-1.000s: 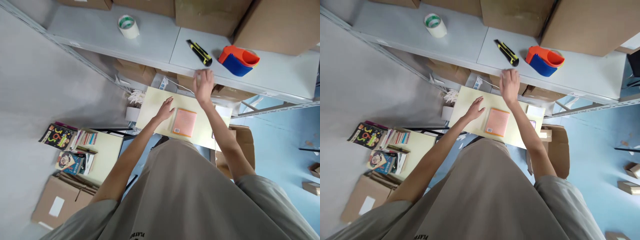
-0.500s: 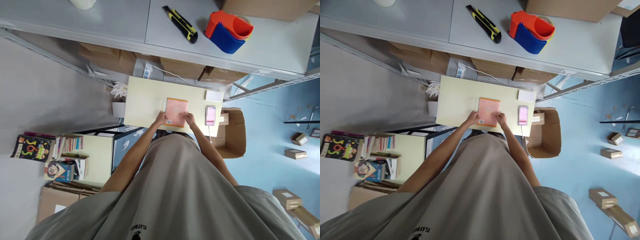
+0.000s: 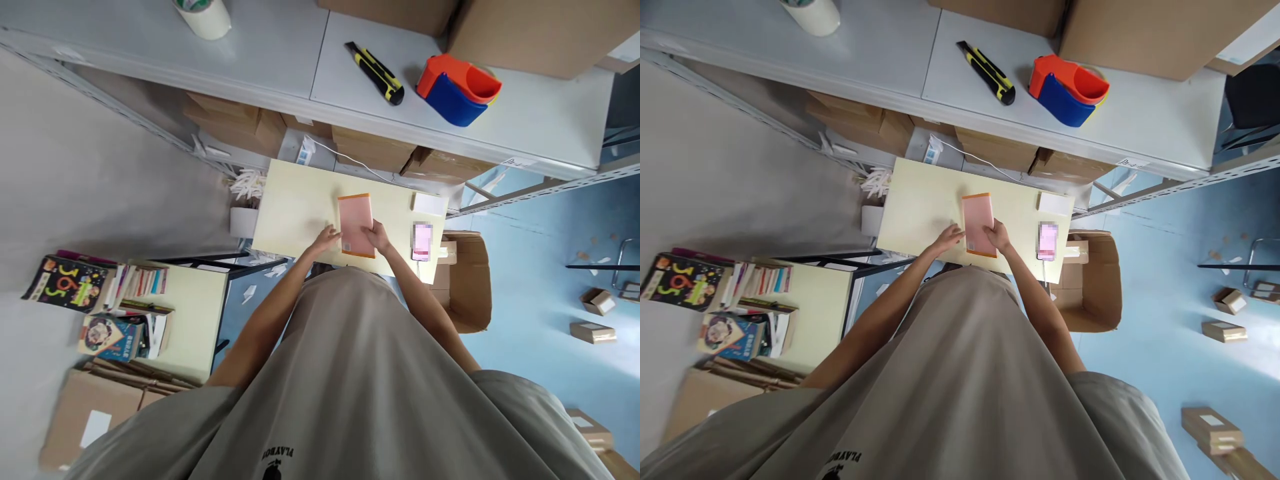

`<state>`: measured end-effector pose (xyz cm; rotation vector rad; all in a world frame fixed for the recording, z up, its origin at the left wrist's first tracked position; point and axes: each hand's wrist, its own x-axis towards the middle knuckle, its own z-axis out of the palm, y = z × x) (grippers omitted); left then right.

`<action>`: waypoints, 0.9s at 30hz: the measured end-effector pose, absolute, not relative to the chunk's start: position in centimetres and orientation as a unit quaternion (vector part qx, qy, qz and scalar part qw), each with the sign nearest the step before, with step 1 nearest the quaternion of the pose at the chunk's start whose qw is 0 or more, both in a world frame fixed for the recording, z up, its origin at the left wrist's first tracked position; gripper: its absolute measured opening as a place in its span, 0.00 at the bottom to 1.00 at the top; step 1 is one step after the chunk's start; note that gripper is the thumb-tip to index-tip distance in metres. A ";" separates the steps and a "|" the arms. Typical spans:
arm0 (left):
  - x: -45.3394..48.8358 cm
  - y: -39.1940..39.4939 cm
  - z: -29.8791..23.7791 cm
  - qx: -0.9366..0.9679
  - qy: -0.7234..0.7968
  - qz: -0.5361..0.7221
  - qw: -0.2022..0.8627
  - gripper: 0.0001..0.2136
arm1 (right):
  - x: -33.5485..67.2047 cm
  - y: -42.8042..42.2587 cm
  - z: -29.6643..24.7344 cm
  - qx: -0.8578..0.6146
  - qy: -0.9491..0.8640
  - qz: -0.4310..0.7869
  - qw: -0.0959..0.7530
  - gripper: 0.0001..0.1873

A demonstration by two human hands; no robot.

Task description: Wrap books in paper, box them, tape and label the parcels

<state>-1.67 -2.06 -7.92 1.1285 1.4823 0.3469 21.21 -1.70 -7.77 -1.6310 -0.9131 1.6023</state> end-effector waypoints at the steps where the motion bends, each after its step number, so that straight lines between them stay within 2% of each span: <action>1: -2.1 -1.6 -7.5 0.463 0.649 0.163 0.581 0.46 | 21.7 -1.5 -6.5 -0.605 -0.364 0.619 0.343 0.25; 3: -3.2 -0.3 -6.3 0.423 0.658 0.210 0.587 0.57 | 22.7 -1.3 -3.5 -0.558 -0.384 0.638 0.365 0.29; 4: -3.8 0.3 -5.4 0.411 0.642 0.241 0.601 0.59 | 23.3 -1.3 -1.9 -0.536 -0.387 0.650 0.374 0.30; 7: -5.1 1.9 -2.1 0.427 0.518 0.299 0.678 0.55 | 24.7 -1.5 2.6 -0.494 -0.374 0.678 0.396 0.36; 11: -5.2 2.3 2.0 0.420 0.404 0.302 0.754 0.50 | 25.6 -1.6 5.7 -0.486 -0.360 0.674 0.423 0.38; 17: -3.6 1.4 3.4 0.407 0.456 0.320 0.724 0.38 | 24.9 -2.0 5.0 -0.498 -0.336 0.669 0.438 0.40; 22: -4.0 1.1 2.4 0.424 0.477 0.326 0.697 0.34 | 24.5 -2.1 2.6 -0.516 -0.338 0.656 0.435 0.42; 24: -4.2 1.2 1.8 0.439 0.493 0.332 0.674 0.32 | 24.2 -1.9 1.2 -0.563 -0.341 0.616 0.432 0.46; 27: -3.9 1.2 0.9 0.498 0.549 0.299 0.601 0.21 | 23.0 -1.7 -0.6 -0.652 -0.324 0.540 0.421 0.54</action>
